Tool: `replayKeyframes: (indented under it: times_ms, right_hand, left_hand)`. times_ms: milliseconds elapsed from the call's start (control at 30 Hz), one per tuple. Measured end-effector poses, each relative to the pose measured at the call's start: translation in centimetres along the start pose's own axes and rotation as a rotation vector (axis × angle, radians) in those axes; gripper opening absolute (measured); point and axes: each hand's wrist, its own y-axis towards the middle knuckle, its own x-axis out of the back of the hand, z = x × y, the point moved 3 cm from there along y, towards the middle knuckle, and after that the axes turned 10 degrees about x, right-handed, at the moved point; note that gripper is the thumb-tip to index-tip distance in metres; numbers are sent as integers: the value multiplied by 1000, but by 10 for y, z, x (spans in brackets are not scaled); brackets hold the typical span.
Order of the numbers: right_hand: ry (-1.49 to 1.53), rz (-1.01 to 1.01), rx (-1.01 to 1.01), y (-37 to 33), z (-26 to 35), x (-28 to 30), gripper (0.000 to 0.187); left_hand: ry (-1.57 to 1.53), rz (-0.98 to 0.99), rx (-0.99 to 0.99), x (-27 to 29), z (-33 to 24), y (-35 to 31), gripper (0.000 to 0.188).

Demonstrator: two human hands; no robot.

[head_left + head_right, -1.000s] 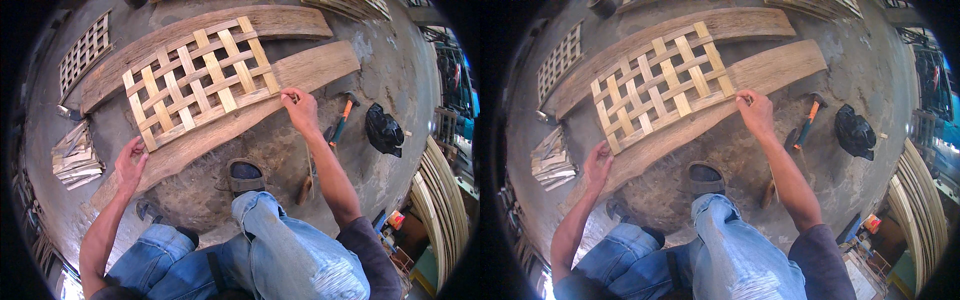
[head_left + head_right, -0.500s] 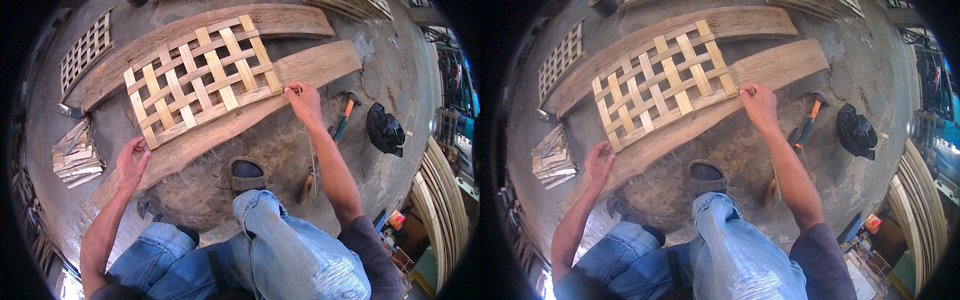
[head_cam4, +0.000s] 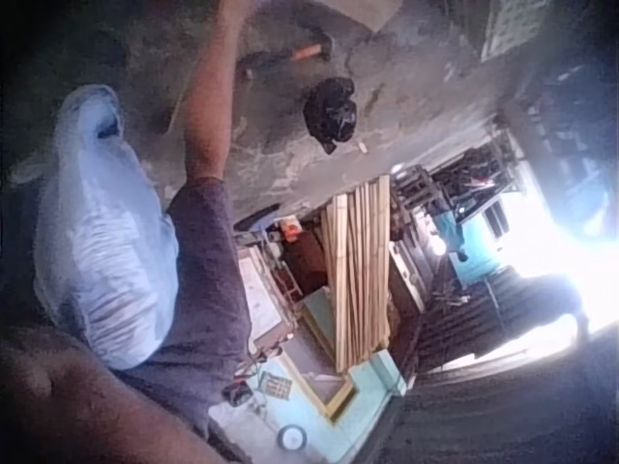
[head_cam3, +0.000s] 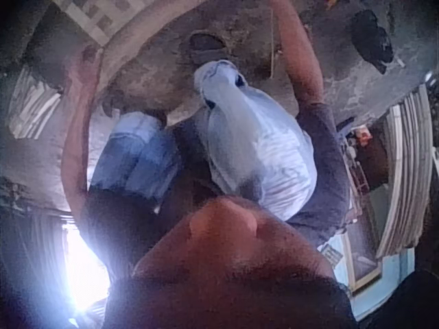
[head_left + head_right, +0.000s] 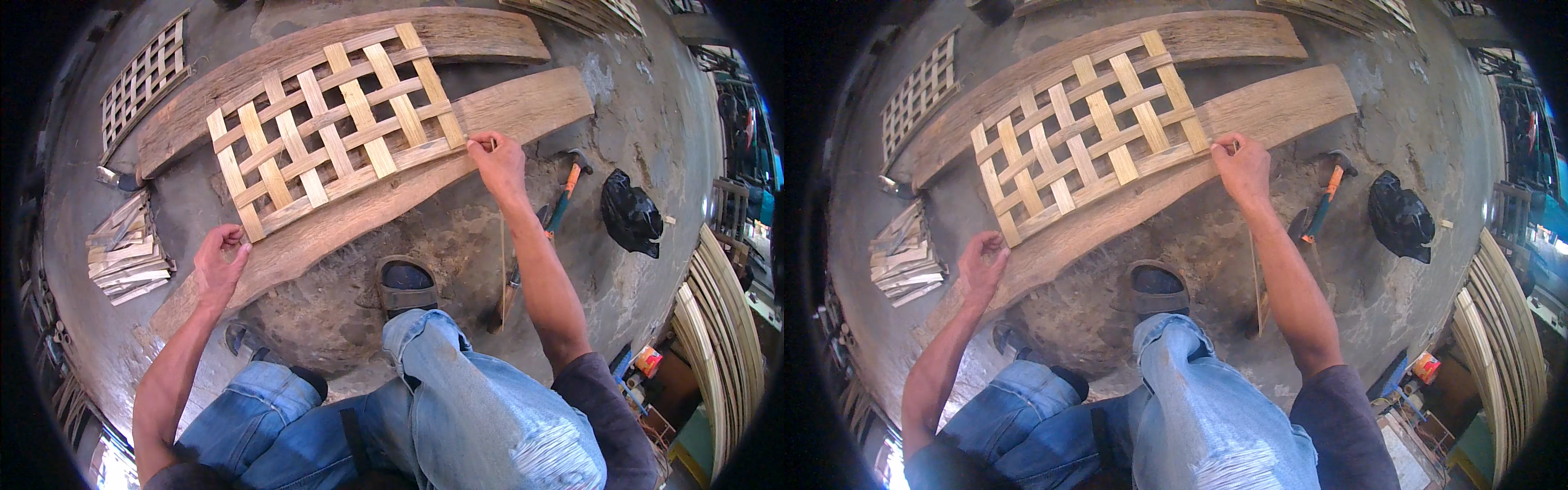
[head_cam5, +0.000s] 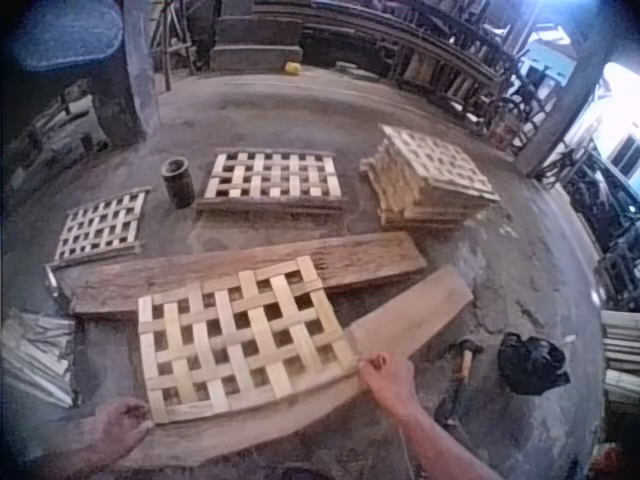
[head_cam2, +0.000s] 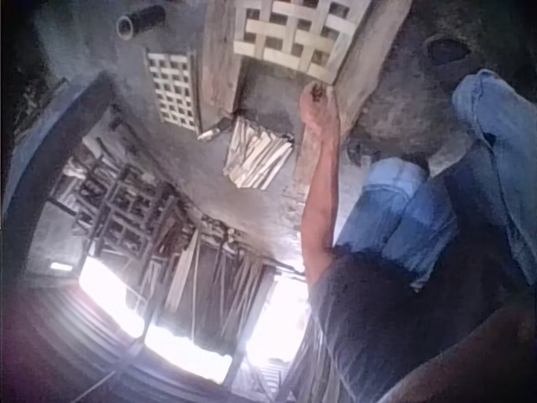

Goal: The person weaves thin wooden strips into a lattice pattern on a wooden board. They interlace the strips by hand, adjust the alignment, and use a knife to trim excess material.

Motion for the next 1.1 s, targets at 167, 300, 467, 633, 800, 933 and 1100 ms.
replayKeyframes:
  times_ms: [167, 300, 467, 633, 800, 933, 1100]
  right_hand:
    - [33, 11, -10, 1, -4, -1, 20]
    - [57, 44, -18, 2, -6, 0, 21]
    - [104, 42, -28, 2, -8, -1, 20]
    - [59, 28, -11, 2, -4, -1, 20]
    - [58, 21, -27, 3, -9, -2, 20]
    - [68, 12, -8, 4, -14, -1, 20]
    - [-27, 25, 31, 6, -10, -3, 22]
  left_hand:
    - [-2, -15, -24, 0, -2, -1, 32]
    - [36, -6, -32, 2, -8, 0, 30]
    - [52, 9, -63, 1, -6, 0, 29]
    - [56, 5, -97, 2, -6, 1, 30]
    - [74, 20, -91, 2, -7, 1, 30]
    - [64, 33, -129, 2, -7, 2, 30]
    - [49, 52, -108, 6, -5, -1, 31]
